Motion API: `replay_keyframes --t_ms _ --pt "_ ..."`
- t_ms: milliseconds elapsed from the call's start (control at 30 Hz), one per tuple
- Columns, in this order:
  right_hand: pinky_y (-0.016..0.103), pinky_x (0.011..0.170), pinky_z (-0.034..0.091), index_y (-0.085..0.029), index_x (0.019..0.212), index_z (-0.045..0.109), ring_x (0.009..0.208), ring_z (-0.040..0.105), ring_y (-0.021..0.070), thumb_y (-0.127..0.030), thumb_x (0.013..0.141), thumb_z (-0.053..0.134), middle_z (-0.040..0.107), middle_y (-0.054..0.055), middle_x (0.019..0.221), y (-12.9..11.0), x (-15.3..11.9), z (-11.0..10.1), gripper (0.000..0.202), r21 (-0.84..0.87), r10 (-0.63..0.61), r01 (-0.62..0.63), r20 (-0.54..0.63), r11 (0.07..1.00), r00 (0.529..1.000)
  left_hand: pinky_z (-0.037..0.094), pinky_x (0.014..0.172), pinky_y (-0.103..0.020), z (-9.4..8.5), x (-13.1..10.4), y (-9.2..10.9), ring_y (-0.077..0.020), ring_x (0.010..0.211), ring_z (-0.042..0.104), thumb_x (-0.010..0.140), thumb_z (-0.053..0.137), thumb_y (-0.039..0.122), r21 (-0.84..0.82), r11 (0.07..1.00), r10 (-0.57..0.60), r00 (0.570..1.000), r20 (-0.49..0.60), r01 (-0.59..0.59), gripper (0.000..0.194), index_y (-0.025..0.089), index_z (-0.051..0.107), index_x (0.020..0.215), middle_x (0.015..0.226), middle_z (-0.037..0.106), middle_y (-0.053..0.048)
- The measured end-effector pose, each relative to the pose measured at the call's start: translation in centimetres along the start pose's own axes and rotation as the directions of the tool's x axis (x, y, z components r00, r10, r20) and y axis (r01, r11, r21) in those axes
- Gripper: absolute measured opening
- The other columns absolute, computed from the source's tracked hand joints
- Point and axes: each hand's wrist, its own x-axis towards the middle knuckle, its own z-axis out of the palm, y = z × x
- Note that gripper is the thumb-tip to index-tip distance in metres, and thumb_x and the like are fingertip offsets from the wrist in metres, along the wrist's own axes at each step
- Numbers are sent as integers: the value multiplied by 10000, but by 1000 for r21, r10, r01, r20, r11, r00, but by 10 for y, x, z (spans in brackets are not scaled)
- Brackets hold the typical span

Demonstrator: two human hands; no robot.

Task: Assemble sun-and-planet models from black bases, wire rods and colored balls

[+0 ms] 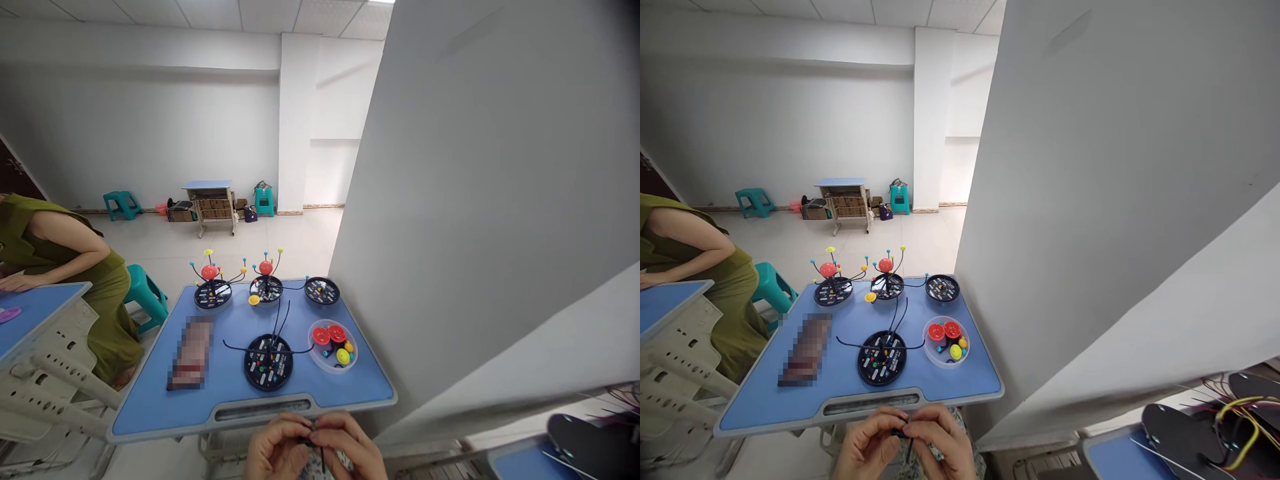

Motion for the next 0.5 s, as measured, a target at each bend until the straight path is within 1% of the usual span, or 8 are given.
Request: replay_keyframes --t_ms 67,133,167,233,267,367,500 --pt "323 745 583 -323 901 785 821 723 241 -286 853 643 763 96 959 1 -2 -1 154 -52 -39 37 -36 998 999 541 837 -347 3 -1 0 -263 900 685 663 805 479 -41 999 -31 999 -17 30 283 211 792 753 871 750 -107" --pt "338 763 592 -323 925 785 846 731 260 -290 856 641 778 90 932 0 -4 -2 163 -60 -32 27 -87 998 996 548 829 -362 6 -2 2 -269 900 691 654 813 473 -96 993 -65 997 -32 61 282 204 777 732 876 758 -106" --pt "337 755 596 -316 927 784 837 734 266 -298 850 650 785 84 897 0 -5 -2 156 -49 -14 8 -124 999 992 554 808 -360 6 -3 2 -267 885 695 647 819 470 -122 990 -82 996 -42 76 287 198 769 721 866 760 -104" --pt "315 710 602 -295 904 785 751 735 257 -320 822 686 791 72 838 -3 -5 -2 130 -22 49 -54 -204 998 978 561 745 -339 7 -3 4 -248 814 698 626 833 471 -153 982 -120 991 -65 109 310 182 758 709 810 756 -95" --pt "300 685 601 -283 886 784 702 729 248 -330 802 709 790 65 811 -4 -5 -1 122 -12 84 -89 -226 996 971 559 715 -323 7 -3 4 -232 766 695 616 839 474 -158 979 -138 987 -77 125 323 175 756 706 771 750 -87" --pt "262 630 583 -254 816 775 607 690 215 -368 770 736 772 51 725 -9 -2 0 129 -18 159 -168 -247 986 956 540 656 -283 7 -4 5 -191 657 675 592 849 491 -152 975 -180 978 -101 163 355 169 755 708 676 726 -60" --pt "249 605 557 -233 754 753 590 655 203 -416 759 737 731 47 650 -10 -1 1 184 -31 201 -218 -279 975 939 539 659 -279 7 -6 3 -203 679 677 593 841 507 -96 981 -182 974 -137 170 372 172 755 731 699 733 -64"
